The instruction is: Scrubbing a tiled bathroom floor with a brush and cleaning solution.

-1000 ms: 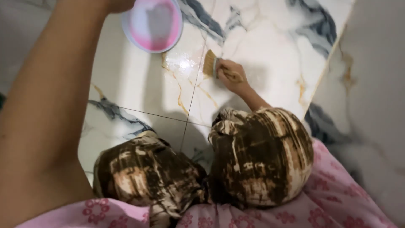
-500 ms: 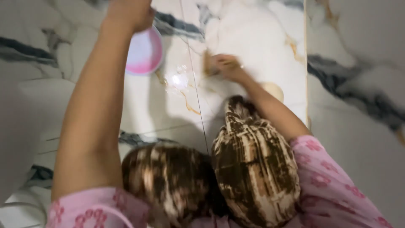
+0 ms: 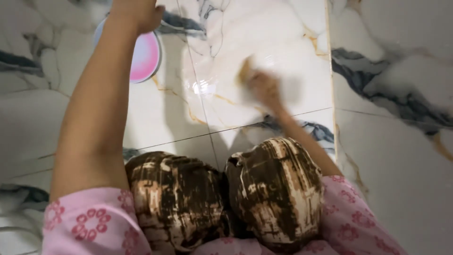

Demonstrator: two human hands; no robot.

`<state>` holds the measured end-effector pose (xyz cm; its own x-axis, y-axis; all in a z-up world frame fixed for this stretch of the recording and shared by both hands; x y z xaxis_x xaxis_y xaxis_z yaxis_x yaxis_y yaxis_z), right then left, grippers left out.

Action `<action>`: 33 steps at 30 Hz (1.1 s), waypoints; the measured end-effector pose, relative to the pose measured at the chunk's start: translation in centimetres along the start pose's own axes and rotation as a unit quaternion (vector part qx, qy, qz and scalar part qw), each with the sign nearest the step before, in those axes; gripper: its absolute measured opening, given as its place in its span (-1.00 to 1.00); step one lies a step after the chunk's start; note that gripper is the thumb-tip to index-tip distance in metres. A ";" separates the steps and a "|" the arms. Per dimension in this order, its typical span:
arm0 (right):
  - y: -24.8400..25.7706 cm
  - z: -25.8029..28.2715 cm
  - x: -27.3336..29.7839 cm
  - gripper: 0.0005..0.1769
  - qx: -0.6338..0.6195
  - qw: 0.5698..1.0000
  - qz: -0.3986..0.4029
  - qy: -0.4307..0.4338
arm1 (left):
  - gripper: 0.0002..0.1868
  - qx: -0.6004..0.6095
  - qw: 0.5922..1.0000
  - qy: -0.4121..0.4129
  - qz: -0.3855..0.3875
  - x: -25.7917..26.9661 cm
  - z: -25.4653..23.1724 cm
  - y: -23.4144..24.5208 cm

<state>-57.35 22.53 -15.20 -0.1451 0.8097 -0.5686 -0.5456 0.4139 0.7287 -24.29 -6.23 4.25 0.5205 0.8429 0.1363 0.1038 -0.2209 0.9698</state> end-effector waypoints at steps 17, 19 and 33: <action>-1.5 2.0 -9.9 -0.93 -0.286 0.919 0.107 -0.249 | -0.32 0.171 0.863 0.470 -0.070 24.7 17.3 -13.0; -3.2 2.4 -10.3 -0.95 -0.405 0.883 0.117 -0.205 | -0.31 0.200 0.854 0.475 -0.071 24.5 16.4 -13.5; -4.5 8.2 -16.7 -0.91 -0.386 0.859 0.237 -0.240 | -0.43 0.279 0.858 0.416 -0.116 21.4 16.0 -15.5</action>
Point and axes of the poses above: each hand's wrist, its own x-axis away from the middle knuckle, its own y-axis out of the back of the hand, z = x × y, the point moved 4 cm from there along -x, towards the middle knuckle, and after that the axes turned 5 degrees about -z, right-handed, at the moved point
